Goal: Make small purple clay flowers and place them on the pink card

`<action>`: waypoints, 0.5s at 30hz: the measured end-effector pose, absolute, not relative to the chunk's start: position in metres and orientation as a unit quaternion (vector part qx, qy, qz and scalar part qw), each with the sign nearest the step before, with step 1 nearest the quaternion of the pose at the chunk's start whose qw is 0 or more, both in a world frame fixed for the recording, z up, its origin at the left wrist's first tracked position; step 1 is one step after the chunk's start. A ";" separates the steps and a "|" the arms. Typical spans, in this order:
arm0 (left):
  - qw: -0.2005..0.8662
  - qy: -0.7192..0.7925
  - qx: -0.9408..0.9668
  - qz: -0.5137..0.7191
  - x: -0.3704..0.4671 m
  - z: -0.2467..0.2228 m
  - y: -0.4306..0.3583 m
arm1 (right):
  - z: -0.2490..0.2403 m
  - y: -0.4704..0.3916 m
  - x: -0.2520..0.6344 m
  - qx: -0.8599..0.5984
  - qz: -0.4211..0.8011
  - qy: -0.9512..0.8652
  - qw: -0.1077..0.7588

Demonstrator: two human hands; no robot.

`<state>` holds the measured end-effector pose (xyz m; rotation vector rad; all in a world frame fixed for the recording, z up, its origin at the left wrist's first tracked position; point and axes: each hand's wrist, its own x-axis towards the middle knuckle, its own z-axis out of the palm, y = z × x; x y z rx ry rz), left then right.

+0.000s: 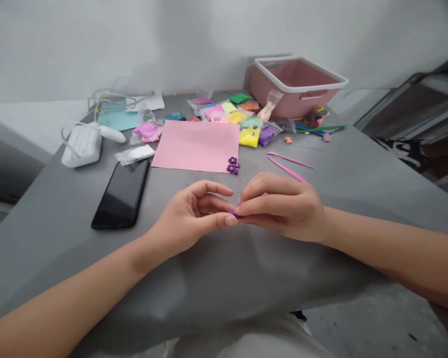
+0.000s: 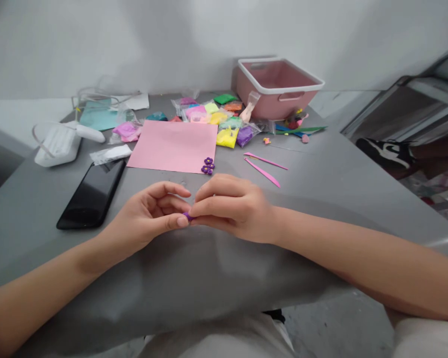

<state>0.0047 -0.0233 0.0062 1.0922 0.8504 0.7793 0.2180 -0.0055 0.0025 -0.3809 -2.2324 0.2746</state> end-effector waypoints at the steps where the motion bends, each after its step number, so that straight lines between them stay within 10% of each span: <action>1: 0.702 0.381 0.489 0.351 0.005 0.006 -0.023 | 0.003 -0.006 0.218 -0.149 0.108 -0.889 0.419; 15: 0.655 0.416 0.515 0.365 0.003 0.005 -0.023 | 0.008 -0.003 0.222 -0.257 0.175 -0.834 0.456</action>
